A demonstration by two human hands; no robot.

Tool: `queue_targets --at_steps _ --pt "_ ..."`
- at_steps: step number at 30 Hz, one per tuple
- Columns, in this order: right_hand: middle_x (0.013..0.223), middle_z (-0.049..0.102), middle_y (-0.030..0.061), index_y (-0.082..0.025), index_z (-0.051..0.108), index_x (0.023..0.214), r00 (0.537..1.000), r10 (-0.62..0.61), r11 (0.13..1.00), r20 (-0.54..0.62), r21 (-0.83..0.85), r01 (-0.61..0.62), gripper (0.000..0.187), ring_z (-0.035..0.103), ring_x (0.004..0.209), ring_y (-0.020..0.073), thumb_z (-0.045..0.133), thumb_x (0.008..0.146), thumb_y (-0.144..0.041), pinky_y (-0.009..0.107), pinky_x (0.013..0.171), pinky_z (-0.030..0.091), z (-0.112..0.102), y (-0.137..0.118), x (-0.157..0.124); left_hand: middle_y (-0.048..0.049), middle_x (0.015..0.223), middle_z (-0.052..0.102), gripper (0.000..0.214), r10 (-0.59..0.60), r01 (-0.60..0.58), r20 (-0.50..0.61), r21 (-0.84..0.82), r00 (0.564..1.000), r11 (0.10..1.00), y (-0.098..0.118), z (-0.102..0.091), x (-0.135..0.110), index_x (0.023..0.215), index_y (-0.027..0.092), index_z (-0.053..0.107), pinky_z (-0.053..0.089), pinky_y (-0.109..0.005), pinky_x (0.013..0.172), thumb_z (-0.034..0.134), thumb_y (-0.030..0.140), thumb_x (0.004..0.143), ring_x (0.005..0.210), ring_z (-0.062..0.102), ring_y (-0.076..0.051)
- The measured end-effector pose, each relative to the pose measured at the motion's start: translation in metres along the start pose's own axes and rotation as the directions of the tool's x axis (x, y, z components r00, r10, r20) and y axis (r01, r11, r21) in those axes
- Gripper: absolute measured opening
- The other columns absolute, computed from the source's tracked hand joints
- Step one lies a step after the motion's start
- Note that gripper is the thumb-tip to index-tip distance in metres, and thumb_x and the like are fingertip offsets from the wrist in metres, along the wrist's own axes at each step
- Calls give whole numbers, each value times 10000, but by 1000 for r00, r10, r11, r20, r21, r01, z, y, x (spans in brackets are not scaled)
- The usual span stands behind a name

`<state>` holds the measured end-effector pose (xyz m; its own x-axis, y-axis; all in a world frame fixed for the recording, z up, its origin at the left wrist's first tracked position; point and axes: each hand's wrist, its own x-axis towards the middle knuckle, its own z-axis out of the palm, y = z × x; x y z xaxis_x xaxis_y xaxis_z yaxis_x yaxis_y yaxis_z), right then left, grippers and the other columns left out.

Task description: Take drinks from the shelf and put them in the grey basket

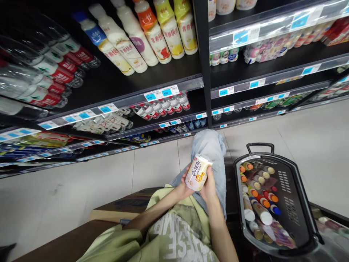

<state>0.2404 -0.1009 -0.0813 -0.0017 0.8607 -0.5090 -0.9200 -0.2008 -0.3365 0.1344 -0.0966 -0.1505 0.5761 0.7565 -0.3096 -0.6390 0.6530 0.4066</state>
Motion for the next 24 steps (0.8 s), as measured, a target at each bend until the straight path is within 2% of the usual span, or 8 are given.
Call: queue_targets --at_steps 4,9,13,20,24 --pt "931 782 81 -257 788 1079 1000 9 1000 -15 -4 -9 688 766 1008 352 817 702 -832 509 813 692 -2 1 -2 -11 1238 736 654 -30 30 15 -34 999 999 1 1 0 1012 277 633 522 -339 1077 1013 610 597 1243 695 -245" --pt "970 788 85 -263 790 1099 1000 -8 1000 0 -18 8 686 763 1034 352 779 735 -844 514 819 694 -5 3 -3 -2 1316 720 580 -78 81 42 -67 996 994 3 -1 -3 1008 279 648 536 -347 1064 1004 564 649 1255 690 -240" --pt "1004 792 97 -258 789 1123 1000 -23 1000 8 -20 23 676 762 1052 357 752 773 -836 510 817 694 -5 3 -4 -22 1360 709 567 -85 85 10 -60 996 995 2 -6 -5 1001 262 666 530 -379 1094 1002 560 655 1301 666 -266" --pt "944 794 65 -264 796 1083 1000 -17 1000 -25 -2 17 676 778 984 336 818 712 -829 504 845 690 -1 3 -4 -15 1336 724 609 -84 84 1 -50 996 995 2 -4 -4 1068 294 694 539 -366 1069 1000 587 631 1282 683 -257" --pt "961 804 71 -240 798 1085 999 -24 1000 -26 18 25 694 780 1008 329 837 708 -822 494 888 684 0 2 -2 -6 1275 748 480 -84 82 -49 -30 995 996 2 -6 -5 1020 279 717 539 -349 1056 991 490 687 1278 687 -251"
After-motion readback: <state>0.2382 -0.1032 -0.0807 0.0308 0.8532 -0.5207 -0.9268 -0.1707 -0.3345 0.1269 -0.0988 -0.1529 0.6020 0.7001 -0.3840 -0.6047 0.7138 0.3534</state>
